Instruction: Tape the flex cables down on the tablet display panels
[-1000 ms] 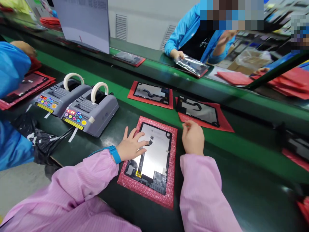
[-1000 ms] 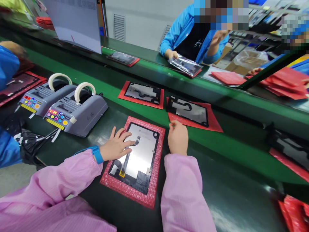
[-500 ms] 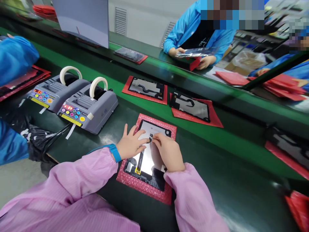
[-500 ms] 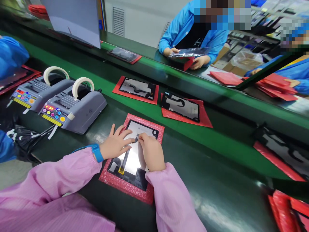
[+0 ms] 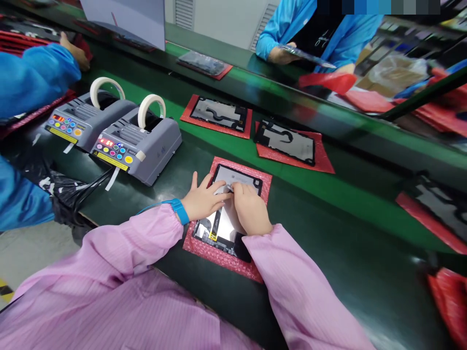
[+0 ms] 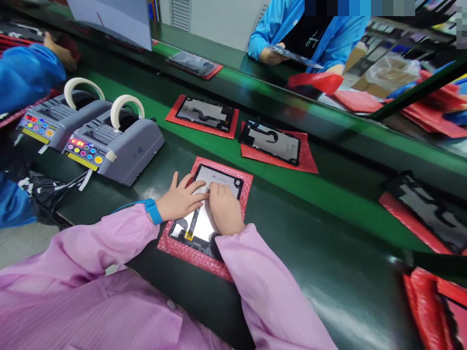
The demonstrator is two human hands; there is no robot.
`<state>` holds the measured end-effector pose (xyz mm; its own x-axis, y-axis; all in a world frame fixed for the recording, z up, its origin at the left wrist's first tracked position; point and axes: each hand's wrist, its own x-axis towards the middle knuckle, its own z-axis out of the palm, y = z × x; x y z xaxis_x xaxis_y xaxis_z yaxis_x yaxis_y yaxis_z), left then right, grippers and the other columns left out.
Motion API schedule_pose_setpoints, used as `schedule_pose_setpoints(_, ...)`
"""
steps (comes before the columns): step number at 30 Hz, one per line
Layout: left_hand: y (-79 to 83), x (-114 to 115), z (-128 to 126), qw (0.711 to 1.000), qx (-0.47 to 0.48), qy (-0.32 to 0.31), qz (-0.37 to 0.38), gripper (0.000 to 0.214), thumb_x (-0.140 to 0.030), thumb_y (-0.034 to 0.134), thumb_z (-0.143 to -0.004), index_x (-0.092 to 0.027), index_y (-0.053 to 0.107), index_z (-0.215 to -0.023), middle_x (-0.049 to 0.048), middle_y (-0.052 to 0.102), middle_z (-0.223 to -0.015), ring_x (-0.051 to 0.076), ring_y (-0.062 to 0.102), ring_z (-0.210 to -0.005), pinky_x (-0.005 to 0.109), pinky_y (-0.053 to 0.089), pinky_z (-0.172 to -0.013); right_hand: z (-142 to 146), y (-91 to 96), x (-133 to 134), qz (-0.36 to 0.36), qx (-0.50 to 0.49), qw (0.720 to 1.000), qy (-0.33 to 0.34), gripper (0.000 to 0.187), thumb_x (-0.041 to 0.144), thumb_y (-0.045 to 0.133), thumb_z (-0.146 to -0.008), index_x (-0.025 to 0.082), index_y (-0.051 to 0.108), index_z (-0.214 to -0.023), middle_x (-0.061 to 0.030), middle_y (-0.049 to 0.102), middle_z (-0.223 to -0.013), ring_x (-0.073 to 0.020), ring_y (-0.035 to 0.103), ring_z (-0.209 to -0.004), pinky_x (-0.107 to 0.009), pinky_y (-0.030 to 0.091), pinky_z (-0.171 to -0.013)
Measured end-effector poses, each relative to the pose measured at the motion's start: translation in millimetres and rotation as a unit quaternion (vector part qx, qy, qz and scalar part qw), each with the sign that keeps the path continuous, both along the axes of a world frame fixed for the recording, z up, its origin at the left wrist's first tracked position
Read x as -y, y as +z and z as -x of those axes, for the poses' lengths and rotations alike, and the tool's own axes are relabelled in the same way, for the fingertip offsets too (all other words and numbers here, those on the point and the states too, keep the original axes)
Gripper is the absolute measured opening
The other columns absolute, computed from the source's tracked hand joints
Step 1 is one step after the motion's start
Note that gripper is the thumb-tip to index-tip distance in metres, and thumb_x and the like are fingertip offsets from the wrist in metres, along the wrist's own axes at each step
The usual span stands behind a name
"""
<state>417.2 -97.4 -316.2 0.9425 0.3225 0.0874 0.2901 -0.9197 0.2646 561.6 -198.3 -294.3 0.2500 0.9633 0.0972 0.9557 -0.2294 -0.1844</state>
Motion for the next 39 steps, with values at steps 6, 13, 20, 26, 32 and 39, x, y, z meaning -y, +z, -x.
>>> schedule_pose_setpoints(6,-1.6,0,1,1.0,-0.004,0.011,-0.007,0.04,-0.042,0.041,-0.099,-0.043,0.049,-0.138,0.0013,0.04,-0.152,0.04,0.026,-0.14,0.082,0.012,-0.105,-18,-9.1,-12,-0.068,-0.1,0.991,-0.053,0.019,0.014,0.043,-0.091,0.017,0.06,-0.098,-0.0151,0.067,-0.1,-0.0282,0.059,-0.098,-0.039,0.045,-0.084)
schedule_pose_setpoints(13,-3.4,-1,2,1.0,0.013,0.011,-0.003,0.039,-0.043,0.042,-0.099,-0.041,0.051,-0.137,0.0025,0.041,-0.151,0.038,0.028,-0.139,0.081,0.011,-0.106,-36,-19.5,-1,-0.128,-0.212,0.966,-0.068,0.017,0.03,0.048,-0.092,0.023,0.061,-0.099,-0.005,0.073,-0.1,-0.0214,0.066,-0.091,-0.037,0.049,-0.086)
schedule_pose_setpoints(20,-2.3,-5,3,0.997,0.058,0.025,0.038,0.037,-0.038,0.045,-0.098,-0.039,0.052,-0.134,0.0037,0.049,-0.143,0.035,0.034,-0.135,0.077,0.014,-0.109,-48,-34.6,-4,-0.187,-0.328,0.921,-0.09,0.032,0.022,0.034,-0.084,0.019,0.061,-0.102,-0.0064,0.072,-0.093,-0.0168,0.068,-0.075,-0.032,0.054,-0.073)
schedule_pose_setpoints(26,-2.7,-22,3,0.978,0.158,0.074,0.115,0.03,-0.027,0.043,-0.099,-0.024,0.06,-0.123,0.0086,0.06,-0.121,0.024,0.051,-0.119,0.053,0.032,-0.112,-52,-34.3,2,-0.19,-0.34,0.917,-0.092,0.031,0.024,0.037,-0.082,0.018,0.066,-0.089,-0.0066,0.07,-0.09,-0.0169,0.066,-0.072,-0.033,0.055,-0.072)
schedule_pose_setpoints(32,-9.1,-36,4,0.959,0.233,0.073,0.145,0.027,-0.019,0.044,-0.095,-0.019,0.063,-0.114,0.009,0.064,-0.115,0.023,0.055,-0.113,0.042,0.042,-0.103,-54,-24.5,8,-0.171,-0.292,0.94,-0.052,0.031,0.023,0.043,-0.086,0.021,0.07,-0.101,-0.0085,0.069,-0.106,-0.022,0.063,-0.101,-0.042,0.046,-0.098)
schedule_pose_setpoints(39,-12.2,-40,4,0.957,0.237,0.078,0.151,0.025,-0.017,0.045,-0.093,-0.02,0.063,-0.111,0.0082,0.066,-0.114,0.023,0.057,-0.111,0.043,0.042,-0.102,-64,-11.9,19,-0.096,-0.276,0.956,0.019,0.029,0.034,0.062,-0.083,0.024,0.072,-0.108,-0.008,0.067,-0.111,-0.0209,0.064,-0.092,-0.037,0.052,-0.087)
